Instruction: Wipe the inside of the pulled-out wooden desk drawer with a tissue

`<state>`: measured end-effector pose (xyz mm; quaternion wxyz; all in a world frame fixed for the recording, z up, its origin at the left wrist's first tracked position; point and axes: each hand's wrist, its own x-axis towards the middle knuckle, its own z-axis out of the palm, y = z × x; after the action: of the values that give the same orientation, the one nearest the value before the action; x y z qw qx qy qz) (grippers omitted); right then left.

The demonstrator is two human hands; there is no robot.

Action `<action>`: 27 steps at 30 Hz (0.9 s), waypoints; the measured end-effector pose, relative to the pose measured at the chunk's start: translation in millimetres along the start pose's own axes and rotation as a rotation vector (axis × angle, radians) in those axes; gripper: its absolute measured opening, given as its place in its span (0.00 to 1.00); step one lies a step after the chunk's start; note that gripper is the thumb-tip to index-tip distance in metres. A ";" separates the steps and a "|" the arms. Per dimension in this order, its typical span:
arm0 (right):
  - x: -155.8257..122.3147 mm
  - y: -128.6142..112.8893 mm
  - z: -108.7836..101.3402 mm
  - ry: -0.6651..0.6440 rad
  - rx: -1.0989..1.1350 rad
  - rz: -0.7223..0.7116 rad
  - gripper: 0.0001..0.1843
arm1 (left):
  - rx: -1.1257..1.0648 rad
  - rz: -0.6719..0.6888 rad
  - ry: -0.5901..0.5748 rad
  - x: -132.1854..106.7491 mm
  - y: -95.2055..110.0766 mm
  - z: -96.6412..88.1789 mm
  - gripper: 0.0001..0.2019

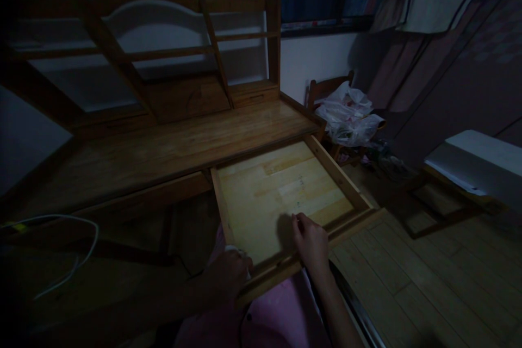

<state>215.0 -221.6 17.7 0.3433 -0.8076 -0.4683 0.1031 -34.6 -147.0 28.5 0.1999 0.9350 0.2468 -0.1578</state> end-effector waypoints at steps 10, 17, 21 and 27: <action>0.2 -1.3 -1.3 -0.017 0.005 0.011 0.24 | -0.097 0.005 0.011 -4.3 -3.5 -17.3 0.16; 0.1 0.2 0.0 -0.002 0.002 -0.001 0.25 | -0.085 0.006 -0.012 -2.3 7.4 -37.3 0.16; -0.1 1.8 1.3 0.005 0.002 -0.002 0.25 | -0.111 -0.003 0.018 -1.3 1.3 -36.0 0.18; 0.7 3.9 1.9 0.020 -0.012 -0.014 0.27 | -0.446 -0.090 0.269 28.2 -54.7 -77.3 0.18</action>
<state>217.1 -221.4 13.9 0.3437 -0.8074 -0.4711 0.0898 -24.8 -57.2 68.5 0.3591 0.8686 0.3410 0.0175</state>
